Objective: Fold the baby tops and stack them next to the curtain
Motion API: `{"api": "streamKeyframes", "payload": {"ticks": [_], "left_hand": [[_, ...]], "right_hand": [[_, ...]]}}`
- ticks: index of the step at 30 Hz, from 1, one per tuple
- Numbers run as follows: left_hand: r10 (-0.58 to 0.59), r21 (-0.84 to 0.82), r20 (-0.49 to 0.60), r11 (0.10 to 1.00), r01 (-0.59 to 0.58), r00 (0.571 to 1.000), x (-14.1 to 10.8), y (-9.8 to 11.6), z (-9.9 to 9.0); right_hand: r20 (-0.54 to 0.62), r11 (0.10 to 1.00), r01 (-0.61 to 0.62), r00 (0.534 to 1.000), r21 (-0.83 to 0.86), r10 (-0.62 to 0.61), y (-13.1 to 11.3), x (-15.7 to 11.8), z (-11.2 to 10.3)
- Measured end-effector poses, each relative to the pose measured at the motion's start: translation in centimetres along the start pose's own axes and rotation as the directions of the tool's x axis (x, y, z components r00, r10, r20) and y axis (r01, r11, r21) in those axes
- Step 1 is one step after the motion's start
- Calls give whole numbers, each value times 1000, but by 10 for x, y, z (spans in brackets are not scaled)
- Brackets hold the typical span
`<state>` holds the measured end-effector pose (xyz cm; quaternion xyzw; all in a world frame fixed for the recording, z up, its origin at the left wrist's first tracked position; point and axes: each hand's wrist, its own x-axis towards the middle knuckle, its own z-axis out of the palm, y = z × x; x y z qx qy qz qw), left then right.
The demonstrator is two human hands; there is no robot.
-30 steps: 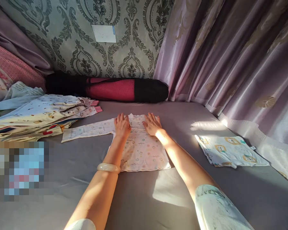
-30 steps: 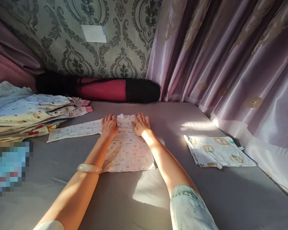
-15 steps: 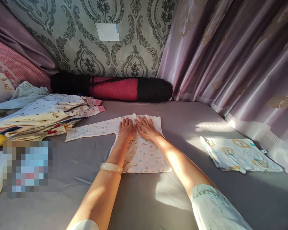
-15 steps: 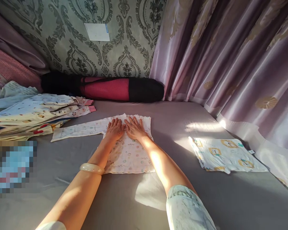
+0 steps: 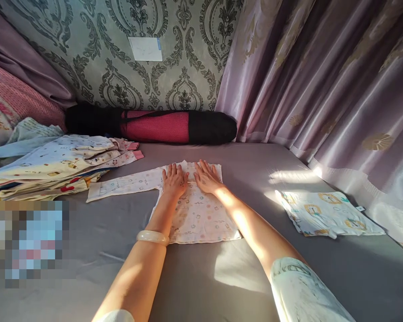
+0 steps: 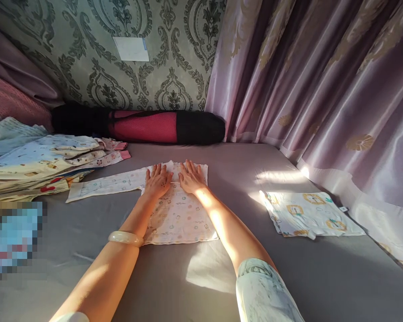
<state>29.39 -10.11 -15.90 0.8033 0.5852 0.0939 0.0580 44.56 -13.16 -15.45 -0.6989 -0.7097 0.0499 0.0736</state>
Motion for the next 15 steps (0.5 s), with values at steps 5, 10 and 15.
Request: {"api": "streamKeyframes", "payload": {"ticks": [5, 10, 15], "left_hand": [[-37, 5, 74, 999, 36, 997, 0, -1, 2], [-27, 0, 108, 1000, 28, 994, -1, -4, 4], [-23, -27, 102, 999, 26, 995, -1, -5, 3]], "right_hand": [[11, 996, -81, 997, -33, 82, 11, 1, 6], [47, 995, -90, 995, -40, 92, 14, 2, 11], [57, 995, -94, 994, -26, 95, 15, 3, 10]]}}
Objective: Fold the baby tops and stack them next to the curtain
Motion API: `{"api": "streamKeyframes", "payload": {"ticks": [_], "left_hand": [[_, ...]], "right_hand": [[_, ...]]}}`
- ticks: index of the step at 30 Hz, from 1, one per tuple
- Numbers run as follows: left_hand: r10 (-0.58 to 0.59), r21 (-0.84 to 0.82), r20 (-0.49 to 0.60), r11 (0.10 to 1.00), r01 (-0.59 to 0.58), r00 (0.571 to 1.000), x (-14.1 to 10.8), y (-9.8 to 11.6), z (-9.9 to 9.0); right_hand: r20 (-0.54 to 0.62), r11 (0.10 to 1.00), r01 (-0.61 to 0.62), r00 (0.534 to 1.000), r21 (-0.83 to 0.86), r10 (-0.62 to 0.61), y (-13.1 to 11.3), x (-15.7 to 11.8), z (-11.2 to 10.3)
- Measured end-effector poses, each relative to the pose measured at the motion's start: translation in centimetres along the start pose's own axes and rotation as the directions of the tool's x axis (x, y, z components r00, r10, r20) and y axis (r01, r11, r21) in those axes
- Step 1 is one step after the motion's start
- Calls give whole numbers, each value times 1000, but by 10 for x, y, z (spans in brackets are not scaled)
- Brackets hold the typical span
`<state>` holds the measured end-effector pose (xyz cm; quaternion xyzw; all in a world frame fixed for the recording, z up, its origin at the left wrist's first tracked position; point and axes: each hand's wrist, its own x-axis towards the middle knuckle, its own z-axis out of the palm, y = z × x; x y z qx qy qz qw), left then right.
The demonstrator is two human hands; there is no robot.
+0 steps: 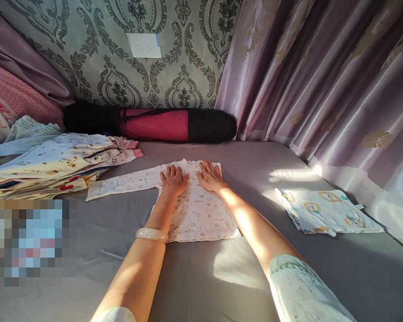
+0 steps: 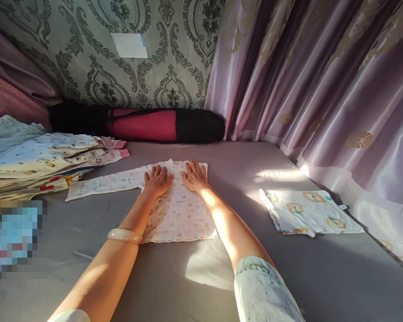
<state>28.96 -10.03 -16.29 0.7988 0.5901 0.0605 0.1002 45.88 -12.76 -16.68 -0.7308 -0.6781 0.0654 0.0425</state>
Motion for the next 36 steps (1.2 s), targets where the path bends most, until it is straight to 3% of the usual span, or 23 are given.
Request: {"api": "streamKeyframes", "payload": {"ticks": [6, 10, 17, 24, 28, 31, 36], "left_hand": [[-37, -11, -34, 999, 37, 999, 1, 0, -8], [-68, -4, -12, 998, 68, 998, 2, -3, -14], [-93, 15, 52, 996, 93, 994, 1, -7, -10], [-101, -53, 75, 993, 105, 992, 5, -8, -8], [-135, -175, 10, 975, 134, 991, 3, -19, -32], [-170, -239, -55, 959, 152, 984, -2, -39, -58], [-330, -310, -71, 904, 293, 941, -9, -86, -80]], "right_hand": [[0, 998, 21, 1000, 60, -21, 3, -3, -12], [-42, 999, -42, 998, 32, 43, 12, -7, -18], [-48, 992, -119, 992, 32, 120, 31, -6, -7], [-58, 992, -118, 991, 43, 120, 32, -4, -3], [-5, 991, -134, 991, 19, 134, 30, -4, -12], [-3, 988, -155, 988, -5, 155, 21, -3, -18], [-71, 1000, -8, 997, -20, 6, -23, 2, -16]]}}
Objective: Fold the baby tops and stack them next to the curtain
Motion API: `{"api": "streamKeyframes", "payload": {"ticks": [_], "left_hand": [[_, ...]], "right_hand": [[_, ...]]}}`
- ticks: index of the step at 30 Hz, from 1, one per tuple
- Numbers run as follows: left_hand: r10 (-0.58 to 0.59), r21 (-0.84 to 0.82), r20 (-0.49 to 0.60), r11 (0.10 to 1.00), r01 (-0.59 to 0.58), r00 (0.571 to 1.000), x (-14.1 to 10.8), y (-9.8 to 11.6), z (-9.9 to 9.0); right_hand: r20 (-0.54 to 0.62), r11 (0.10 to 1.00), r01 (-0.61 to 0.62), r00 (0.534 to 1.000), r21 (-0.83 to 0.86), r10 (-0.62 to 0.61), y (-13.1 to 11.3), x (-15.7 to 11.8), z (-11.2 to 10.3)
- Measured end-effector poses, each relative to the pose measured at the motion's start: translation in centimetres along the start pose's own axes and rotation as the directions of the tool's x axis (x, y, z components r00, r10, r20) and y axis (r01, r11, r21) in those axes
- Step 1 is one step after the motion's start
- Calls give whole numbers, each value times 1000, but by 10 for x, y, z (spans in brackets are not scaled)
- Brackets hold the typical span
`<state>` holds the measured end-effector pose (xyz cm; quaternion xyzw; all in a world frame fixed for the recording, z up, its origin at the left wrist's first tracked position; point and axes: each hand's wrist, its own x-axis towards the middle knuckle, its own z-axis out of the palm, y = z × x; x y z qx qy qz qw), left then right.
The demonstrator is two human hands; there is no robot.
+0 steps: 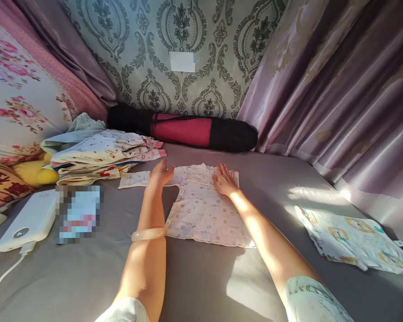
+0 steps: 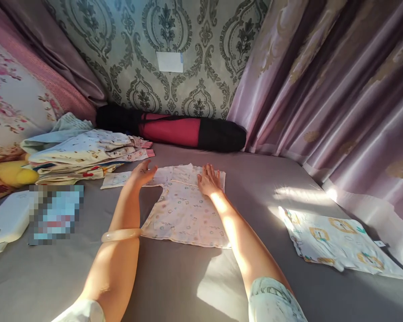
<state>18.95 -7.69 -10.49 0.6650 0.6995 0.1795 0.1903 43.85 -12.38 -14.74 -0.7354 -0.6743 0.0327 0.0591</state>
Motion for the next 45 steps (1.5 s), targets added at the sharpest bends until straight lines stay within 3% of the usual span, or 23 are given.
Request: {"api": "streamKeyframes", "payload": {"ticks": [4, 8, 14, 17, 21, 27, 33, 37, 39, 42, 45], "left_hand": [[-104, -72, -24, 992, 102, 994, 9, -28, 0], [-151, -106, -41, 984, 146, 988, 17, -42, 10], [-170, -100, -68, 982, 162, 983, 21, -47, 17], [-224, -86, -165, 973, 213, 960, 18, -50, 13], [-348, -87, -308, 937, 338, 885, 11, -54, 5], [-562, -164, -431, 818, 552, 705, 4, -59, 0], [-635, -148, -412, 754, 640, 654, 7, -67, -2], [-686, -229, -435, 711, 665, 583, 11, -69, -2], [-687, -267, -428, 717, 644, 588, 12, -68, -3], [-647, -256, -400, 759, 599, 649, 10, -65, -9], [-570, -211, -453, 816, 538, 686, 6, -64, -22]], "right_hand": [[54, 984, 165, 984, 62, -168, -49, 6, 8], [99, 967, 236, 964, 94, -245, -87, 17, 16], [97, 964, 244, 962, 109, -254, -110, 28, 30], [70, 965, 241, 966, 106, -249, -111, 28, 34], [62, 962, 250, 964, 105, -258, -111, 27, 35], [29, 960, 266, 963, 93, -270, -110, 29, 39], [23, 957, 267, 962, 110, -271, -109, 29, 40], [49, 960, 253, 964, 118, -260, -110, 29, 37], [78, 962, 244, 964, 121, -254, -111, 29, 36], [119, 965, 231, 962, 121, -245, -111, 31, 33], [204, 967, 218, 949, 129, -242, -110, 35, 27]]}}
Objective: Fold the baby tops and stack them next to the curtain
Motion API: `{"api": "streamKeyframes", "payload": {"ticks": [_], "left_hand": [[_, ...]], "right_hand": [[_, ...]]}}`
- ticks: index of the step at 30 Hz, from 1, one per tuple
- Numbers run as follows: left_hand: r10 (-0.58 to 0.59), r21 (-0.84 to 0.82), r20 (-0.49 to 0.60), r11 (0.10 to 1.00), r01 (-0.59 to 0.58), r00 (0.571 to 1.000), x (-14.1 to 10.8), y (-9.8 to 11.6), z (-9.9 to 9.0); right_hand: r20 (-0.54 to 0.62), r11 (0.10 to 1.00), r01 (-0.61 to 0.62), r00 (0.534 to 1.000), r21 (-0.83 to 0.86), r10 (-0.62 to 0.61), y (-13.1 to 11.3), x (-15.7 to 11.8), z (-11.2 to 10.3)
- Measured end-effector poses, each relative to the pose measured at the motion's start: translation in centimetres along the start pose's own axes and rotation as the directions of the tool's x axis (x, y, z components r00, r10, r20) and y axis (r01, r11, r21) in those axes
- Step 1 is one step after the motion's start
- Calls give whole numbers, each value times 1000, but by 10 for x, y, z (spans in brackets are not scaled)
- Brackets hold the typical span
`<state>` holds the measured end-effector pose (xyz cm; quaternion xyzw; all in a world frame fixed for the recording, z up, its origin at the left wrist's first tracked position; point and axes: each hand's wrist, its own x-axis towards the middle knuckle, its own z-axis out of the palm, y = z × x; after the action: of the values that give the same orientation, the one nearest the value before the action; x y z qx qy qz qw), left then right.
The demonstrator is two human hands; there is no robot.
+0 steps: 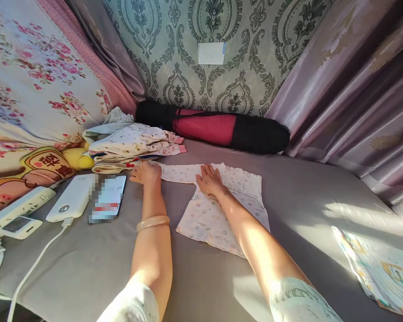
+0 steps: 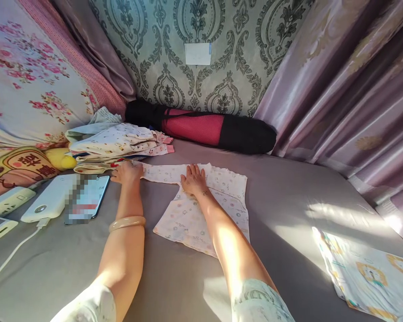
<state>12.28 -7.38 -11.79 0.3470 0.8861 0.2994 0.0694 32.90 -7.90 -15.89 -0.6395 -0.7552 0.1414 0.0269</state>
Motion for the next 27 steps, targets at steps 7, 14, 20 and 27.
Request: {"api": "streamKeyframes", "payload": {"ticks": [7, 14, 20, 27], "left_hand": [[146, -439, 121, 895, -79, 982, 24, -1, -24], [157, -842, 410, 444, 306, 899, 8, 27, -29], [327, -846, 525, 306, 437, 786, -17, 52, -25], [454, -837, 542, 368, 406, 707, -51, 76, -1]], "right_hand": [[222, 1000, -17, 975, 1, 17, 3, 7, -18], [221, 1000, -27, 975, -11, 29, 0, 12, -20], [66, 977, 56, 995, 208, -71, 9, 0, -22], [-138, 437, -33, 925, 899, 353, 46, -26, -33]]}}
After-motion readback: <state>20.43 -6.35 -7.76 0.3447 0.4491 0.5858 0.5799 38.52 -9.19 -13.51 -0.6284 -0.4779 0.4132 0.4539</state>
